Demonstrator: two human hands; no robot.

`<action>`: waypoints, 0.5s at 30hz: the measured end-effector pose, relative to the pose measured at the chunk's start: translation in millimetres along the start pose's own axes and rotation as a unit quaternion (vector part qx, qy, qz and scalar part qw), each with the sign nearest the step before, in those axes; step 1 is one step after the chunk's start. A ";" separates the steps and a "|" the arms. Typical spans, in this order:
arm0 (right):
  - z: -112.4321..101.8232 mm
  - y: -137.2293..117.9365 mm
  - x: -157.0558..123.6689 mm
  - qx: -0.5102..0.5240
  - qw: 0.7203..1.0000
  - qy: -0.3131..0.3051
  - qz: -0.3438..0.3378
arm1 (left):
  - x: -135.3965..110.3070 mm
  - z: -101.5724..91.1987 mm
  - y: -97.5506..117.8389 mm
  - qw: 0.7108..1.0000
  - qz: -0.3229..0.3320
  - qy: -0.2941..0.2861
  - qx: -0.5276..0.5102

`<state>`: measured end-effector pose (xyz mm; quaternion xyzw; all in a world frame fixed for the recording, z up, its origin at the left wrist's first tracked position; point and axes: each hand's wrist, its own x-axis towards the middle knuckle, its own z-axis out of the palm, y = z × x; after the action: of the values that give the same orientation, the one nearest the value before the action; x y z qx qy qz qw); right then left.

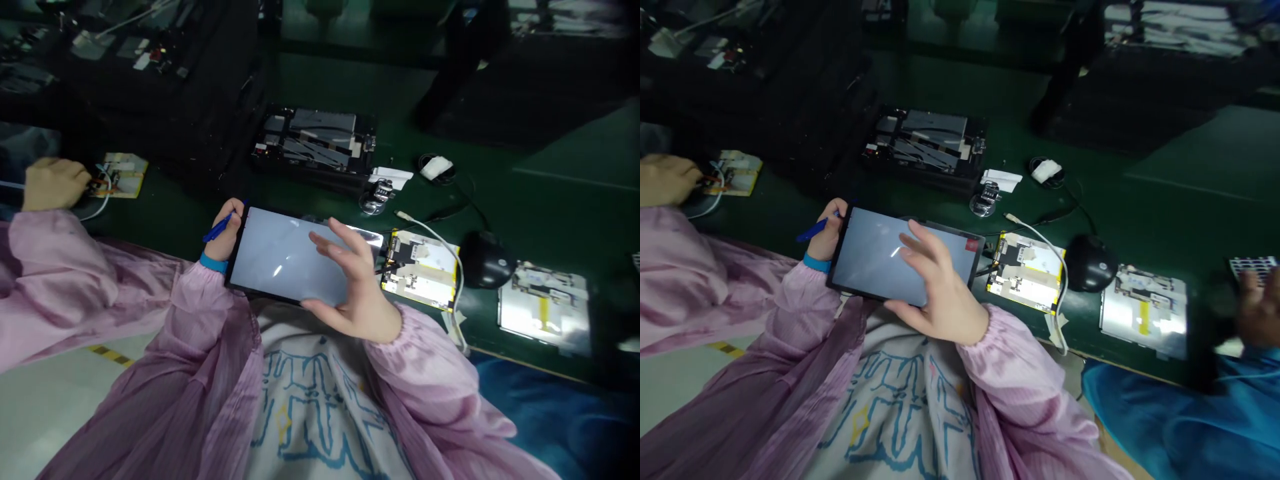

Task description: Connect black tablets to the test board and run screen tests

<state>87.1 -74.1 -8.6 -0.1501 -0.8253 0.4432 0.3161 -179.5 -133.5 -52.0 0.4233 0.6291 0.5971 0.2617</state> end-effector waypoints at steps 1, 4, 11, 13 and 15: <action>4.5 -1.8 5.7 -0.066 0.997 -0.021 -0.017 | 0.2 0.9 1.1 1.000 -0.004 -0.004 -0.011; 16.3 -2.3 20.1 -0.225 0.969 -0.089 -0.038 | 0.3 2.5 4.1 0.999 -0.012 -0.022 -0.032; 16.0 5.5 -0.8 -0.320 0.938 -0.121 -0.054 | -1.3 0.8 2.8 0.999 -0.024 -0.024 -0.036; 1.6 6.9 -13.8 -0.296 0.949 -0.102 -0.044 | -0.6 0.3 2.7 0.999 -0.018 -0.025 -0.030; -14.9 9.0 -26.0 -0.252 0.965 -0.071 -0.023 | 0.4 -0.1 2.9 0.999 -0.013 -0.027 -0.022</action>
<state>116.2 -73.2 -20.0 -0.1742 -0.9339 0.2232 0.2182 -179.1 -133.4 -49.1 0.4256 0.6139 0.5956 0.2954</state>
